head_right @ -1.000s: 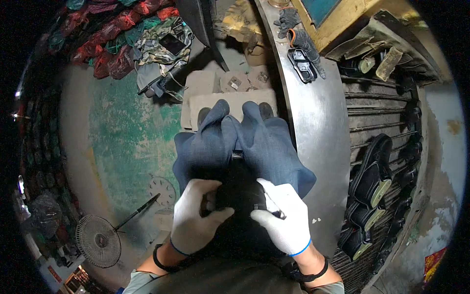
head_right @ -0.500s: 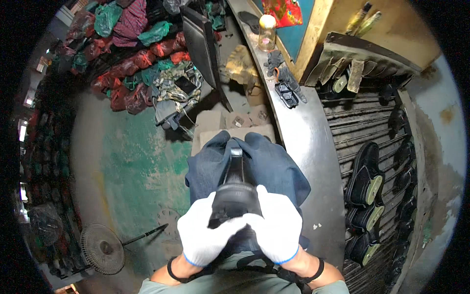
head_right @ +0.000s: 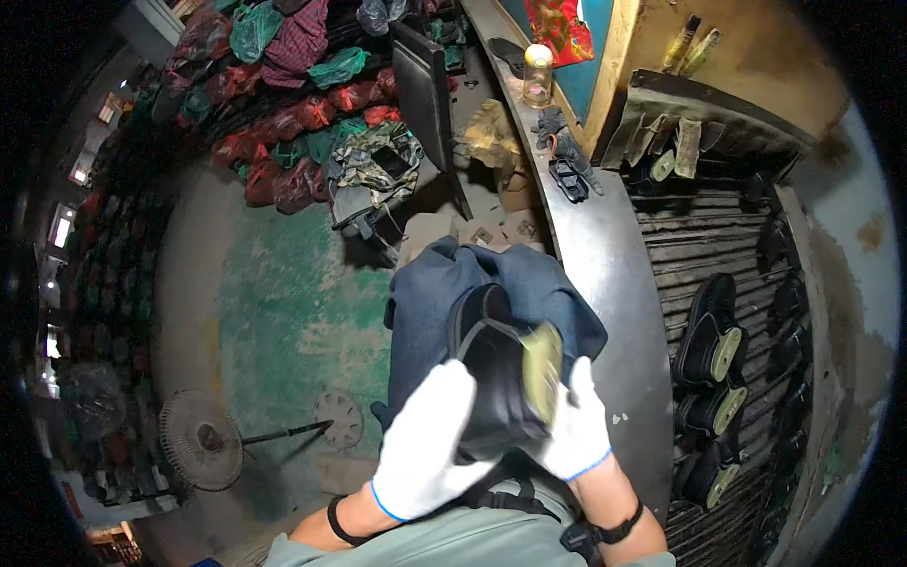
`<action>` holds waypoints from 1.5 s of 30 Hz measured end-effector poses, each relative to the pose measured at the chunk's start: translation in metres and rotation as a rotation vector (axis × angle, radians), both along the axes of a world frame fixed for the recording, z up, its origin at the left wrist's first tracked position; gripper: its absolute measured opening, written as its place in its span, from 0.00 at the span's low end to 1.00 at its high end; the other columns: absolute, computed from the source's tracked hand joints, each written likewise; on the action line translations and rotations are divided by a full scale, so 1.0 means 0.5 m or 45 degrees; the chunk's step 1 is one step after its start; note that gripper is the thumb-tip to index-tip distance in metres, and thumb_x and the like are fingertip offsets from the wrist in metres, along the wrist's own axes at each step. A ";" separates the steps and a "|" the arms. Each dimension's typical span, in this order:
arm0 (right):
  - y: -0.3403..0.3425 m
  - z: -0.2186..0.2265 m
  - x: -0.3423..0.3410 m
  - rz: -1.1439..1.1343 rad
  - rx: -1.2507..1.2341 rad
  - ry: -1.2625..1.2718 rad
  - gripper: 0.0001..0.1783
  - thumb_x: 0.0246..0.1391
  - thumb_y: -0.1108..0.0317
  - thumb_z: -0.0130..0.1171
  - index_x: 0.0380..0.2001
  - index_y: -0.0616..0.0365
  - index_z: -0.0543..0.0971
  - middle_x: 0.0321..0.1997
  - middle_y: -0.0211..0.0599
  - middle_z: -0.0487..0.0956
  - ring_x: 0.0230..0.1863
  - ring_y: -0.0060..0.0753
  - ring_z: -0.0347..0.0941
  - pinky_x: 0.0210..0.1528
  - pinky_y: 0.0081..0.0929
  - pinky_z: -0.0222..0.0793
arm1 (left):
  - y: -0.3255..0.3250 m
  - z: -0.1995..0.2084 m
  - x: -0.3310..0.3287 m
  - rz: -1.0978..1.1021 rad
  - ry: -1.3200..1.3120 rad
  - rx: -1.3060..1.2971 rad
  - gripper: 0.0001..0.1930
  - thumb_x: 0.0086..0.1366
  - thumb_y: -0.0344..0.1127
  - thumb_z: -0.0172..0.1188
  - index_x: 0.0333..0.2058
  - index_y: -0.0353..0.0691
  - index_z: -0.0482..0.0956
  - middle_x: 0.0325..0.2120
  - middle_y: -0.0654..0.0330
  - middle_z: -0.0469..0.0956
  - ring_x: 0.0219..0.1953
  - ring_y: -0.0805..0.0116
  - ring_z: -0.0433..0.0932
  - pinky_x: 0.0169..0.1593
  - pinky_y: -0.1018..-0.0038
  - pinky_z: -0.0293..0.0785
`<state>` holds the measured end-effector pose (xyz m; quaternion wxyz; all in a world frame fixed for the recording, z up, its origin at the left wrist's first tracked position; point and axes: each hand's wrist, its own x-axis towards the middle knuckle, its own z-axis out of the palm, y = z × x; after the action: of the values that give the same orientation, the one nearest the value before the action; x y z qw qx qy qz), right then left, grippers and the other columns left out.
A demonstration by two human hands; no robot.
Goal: The person wipes the exterior of black shoes using a dark cloth. They handle each shoe individually, turning it to clean different sides, and place the shoes back on a nearby rack after cleaning.
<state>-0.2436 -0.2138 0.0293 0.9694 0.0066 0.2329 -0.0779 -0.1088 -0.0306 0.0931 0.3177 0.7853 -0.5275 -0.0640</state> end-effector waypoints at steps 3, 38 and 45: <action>-0.003 -0.121 0.000 0.047 -0.043 0.020 0.37 0.67 0.55 0.56 0.71 0.70 0.74 0.67 0.63 0.82 0.62 0.59 0.85 0.71 0.53 0.80 | 0.016 -0.119 -0.013 -0.455 -0.388 0.310 0.50 0.62 0.52 0.79 0.76 0.36 0.68 0.78 0.34 0.61 0.81 0.30 0.57 0.74 0.29 0.65; -0.044 -0.002 0.158 0.027 -2.422 0.097 0.54 0.53 0.58 0.82 0.79 0.63 0.67 0.77 0.58 0.74 0.76 0.59 0.72 0.77 0.47 0.70 | -0.126 -0.164 0.162 0.181 1.430 -0.712 0.52 0.58 0.44 0.83 0.77 0.38 0.64 0.65 0.53 0.79 0.60 0.63 0.82 0.66 0.64 0.80; 0.018 -0.003 0.048 0.567 -2.984 0.248 0.65 0.45 0.35 0.80 0.80 0.57 0.67 0.84 0.76 0.53 0.79 0.95 0.51 0.79 0.77 0.54 | -0.150 -0.151 0.202 0.299 0.676 -0.457 0.16 0.64 0.29 0.73 0.50 0.36 0.85 0.54 0.54 0.83 0.56 0.60 0.82 0.62 0.65 0.77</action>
<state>-0.2196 -0.2049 0.0279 0.3560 -0.9274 0.0886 -0.0733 -0.0077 -0.1056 0.0175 0.5822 0.7282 -0.3353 -0.1355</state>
